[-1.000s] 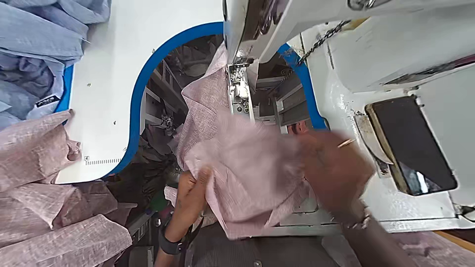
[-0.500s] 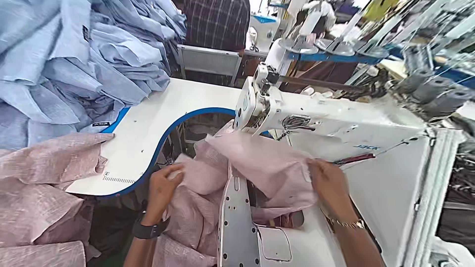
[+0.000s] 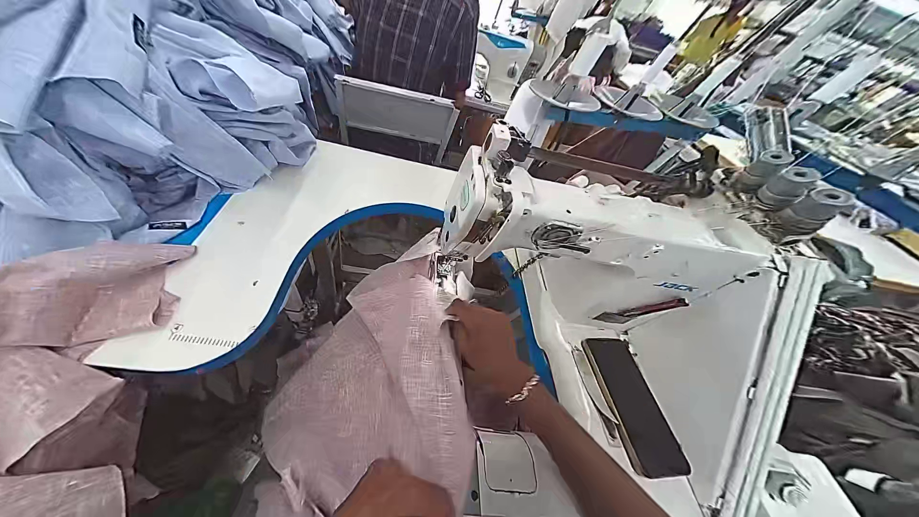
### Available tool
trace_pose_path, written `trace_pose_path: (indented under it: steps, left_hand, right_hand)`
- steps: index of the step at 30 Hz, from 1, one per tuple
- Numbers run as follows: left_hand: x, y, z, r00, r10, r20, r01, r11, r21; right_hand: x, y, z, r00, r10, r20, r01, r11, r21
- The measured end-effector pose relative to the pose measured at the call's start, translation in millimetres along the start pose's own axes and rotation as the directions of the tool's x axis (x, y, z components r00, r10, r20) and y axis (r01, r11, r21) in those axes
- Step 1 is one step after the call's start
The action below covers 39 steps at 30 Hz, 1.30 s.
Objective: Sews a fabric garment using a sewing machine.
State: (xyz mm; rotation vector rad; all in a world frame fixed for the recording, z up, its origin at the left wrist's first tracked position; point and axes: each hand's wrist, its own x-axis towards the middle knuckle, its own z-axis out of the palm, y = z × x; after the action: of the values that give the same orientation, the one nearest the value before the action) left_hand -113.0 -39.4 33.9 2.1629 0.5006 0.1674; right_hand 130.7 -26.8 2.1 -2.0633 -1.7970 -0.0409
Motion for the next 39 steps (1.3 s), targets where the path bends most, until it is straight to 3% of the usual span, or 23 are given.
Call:
trace_pose_path:
  steps: [2,3,5,7,9,12,13,14,16,18,20,22,25,28,31,39]
  left_hand:
    - [62,-8,-6,0.966,-0.023,-0.257,0.039,0.997,0.06]
    - [97,-27,-2,0.915,-0.05,-0.401,0.091,0.992,0.083]
    - [145,-49,16,0.851,-0.171,-0.496,0.202,0.979,0.008]
    - [158,-51,25,0.816,-0.25,-0.521,0.263,0.963,-0.051]
    - [160,-61,28,0.751,-0.25,-0.611,0.179,0.968,-0.176]
    - [172,-83,35,0.592,-0.21,-0.778,-0.181,0.906,-0.383]
    - [171,-83,35,0.595,-0.195,-0.78,-0.189,0.909,-0.372]
    - [166,-82,35,0.639,-0.188,-0.746,-0.095,0.943,-0.319]
    - [154,-74,32,0.773,-0.193,-0.604,0.13,0.981,-0.146]
    - [156,-64,24,0.86,-0.265,-0.437,0.27,0.962,-0.052]
    - [168,-61,11,0.875,-0.309,-0.374,0.332,0.943,-0.002]
    - [177,-62,7,0.837,-0.261,-0.48,0.295,0.955,-0.004]
    - [171,-68,14,0.789,-0.056,-0.612,0.123,0.99,0.069]
    - [154,-77,24,0.823,0.053,-0.566,0.036,0.989,0.144]
    - [144,-71,31,0.859,0.047,-0.51,0.064,0.978,0.198]
    - [156,-71,19,0.856,0.119,-0.503,0.043,0.953,0.299]
  right_hand:
    - [3,-5,-1,0.995,0.055,0.088,-0.062,0.995,0.074]
    - [4,-1,-14,0.969,0.166,0.183,-0.184,0.979,0.083]
    - [5,40,-45,0.881,0.4,0.253,-0.409,0.913,-0.019]
    - [5,77,-65,0.832,0.528,0.172,-0.518,0.849,-0.103]
    - [1,68,-58,0.885,0.463,0.046,-0.46,0.886,-0.059]
    - [0,30,-27,0.965,0.26,0.04,-0.262,0.963,0.061]
    - [2,31,-22,0.967,0.252,0.044,-0.255,0.965,0.067]
    - [4,37,-24,0.954,0.294,0.064,-0.298,0.953,0.056]
    - [5,54,-29,0.926,0.378,0.014,-0.378,0.923,0.066]
    - [3,59,-25,0.948,0.298,-0.109,-0.29,0.953,0.087]
    - [0,51,-12,0.973,0.141,-0.181,-0.118,0.984,0.132]
    - [-2,47,3,0.969,0.017,-0.245,0.027,0.984,0.176]
    - [-3,53,10,0.972,-0.036,-0.233,0.104,0.952,0.288]
    - [-4,53,11,0.979,-0.065,-0.191,0.127,0.933,0.335]
    - [-8,49,9,0.991,-0.084,-0.104,0.115,0.933,0.34]
    - [-7,44,-2,0.986,-0.14,0.091,0.111,0.956,0.272]
